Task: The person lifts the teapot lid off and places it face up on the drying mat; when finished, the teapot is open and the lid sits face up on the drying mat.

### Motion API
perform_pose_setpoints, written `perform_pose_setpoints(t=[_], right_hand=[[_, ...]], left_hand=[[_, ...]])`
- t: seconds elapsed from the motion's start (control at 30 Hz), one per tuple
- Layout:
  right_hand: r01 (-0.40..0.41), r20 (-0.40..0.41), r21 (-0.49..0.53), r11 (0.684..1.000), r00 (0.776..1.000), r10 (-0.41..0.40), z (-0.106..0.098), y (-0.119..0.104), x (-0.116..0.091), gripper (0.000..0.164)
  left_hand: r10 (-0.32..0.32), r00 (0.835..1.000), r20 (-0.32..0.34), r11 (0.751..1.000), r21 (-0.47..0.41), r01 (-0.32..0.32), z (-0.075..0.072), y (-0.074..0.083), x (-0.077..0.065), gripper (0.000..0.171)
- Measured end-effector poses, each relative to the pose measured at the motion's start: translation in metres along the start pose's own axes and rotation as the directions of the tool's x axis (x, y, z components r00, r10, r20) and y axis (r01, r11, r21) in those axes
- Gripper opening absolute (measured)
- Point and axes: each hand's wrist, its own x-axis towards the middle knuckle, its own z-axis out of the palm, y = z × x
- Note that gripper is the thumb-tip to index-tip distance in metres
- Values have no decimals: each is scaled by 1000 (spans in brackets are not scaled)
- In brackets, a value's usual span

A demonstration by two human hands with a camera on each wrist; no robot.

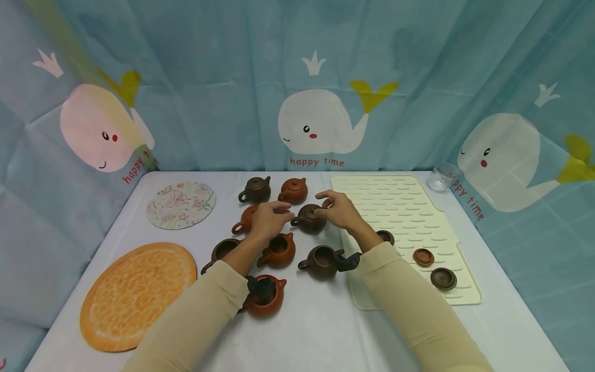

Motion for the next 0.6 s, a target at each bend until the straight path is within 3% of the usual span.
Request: perform_pose_setpoints(t=[0.3,0.6], right_hand=[[-23,5,-44,999,1000,23,7,1,8,36],[-3,4,-124,992,1000,3,15,8,14,32]], left_hand=[[-74,997,18,997,23,74,14,-3,11,29],[-120,992,49,992,40,118,12,-5,10,30]])
